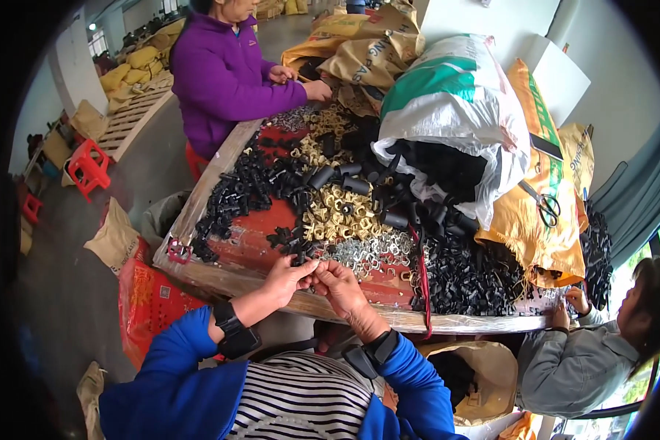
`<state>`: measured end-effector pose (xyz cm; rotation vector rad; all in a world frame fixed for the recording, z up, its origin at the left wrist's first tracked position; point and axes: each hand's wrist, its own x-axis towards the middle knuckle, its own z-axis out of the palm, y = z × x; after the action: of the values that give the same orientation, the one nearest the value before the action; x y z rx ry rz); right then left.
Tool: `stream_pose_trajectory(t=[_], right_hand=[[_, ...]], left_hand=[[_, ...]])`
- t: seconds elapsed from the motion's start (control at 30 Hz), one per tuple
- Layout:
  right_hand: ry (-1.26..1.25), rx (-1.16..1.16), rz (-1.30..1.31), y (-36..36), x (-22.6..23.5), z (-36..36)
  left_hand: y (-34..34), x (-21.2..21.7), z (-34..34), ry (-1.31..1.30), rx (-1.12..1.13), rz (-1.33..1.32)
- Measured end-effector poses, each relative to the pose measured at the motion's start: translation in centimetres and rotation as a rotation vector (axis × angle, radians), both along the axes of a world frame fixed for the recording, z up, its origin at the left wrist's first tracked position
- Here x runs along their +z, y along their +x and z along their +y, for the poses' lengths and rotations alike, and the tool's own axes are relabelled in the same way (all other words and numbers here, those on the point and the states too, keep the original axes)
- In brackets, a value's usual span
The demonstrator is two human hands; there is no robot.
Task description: The person assembles components by hand, picking up a black plastic part and a small metal piece from the table. They fit the metal piece into the plastic part, then pick up and attach a small white plastic clip before placing the completed assembly back onto the table.
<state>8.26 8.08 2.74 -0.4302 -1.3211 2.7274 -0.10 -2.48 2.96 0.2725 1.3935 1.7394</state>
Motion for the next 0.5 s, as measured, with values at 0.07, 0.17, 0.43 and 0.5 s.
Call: stream_pose_trajectory(t=[0.07, 0.17, 0.43, 0.5], right_hand=[[0.069, -0.03, -0.013, 0.1, 0.6, -0.5], [0.168, -0.062, -0.005, -0.1, 0.0, -0.7], [0.235, -0.078, -0.035, -1.6, -0.3, 0.6], [0.03, -0.084, -0.071, -2.1, -0.7, 1.1]], left_hand=[[0.3, 0.0, -0.1, -0.006, 0.02, -0.008], [0.4, -0.6, 0.0, -0.006, 0.07, -0.035], [-1.1, -0.9, 0.7, 0.006, 0.089, -0.045], [-1.6, -1.1, 0.9, 0.012, 0.083, -0.036]])
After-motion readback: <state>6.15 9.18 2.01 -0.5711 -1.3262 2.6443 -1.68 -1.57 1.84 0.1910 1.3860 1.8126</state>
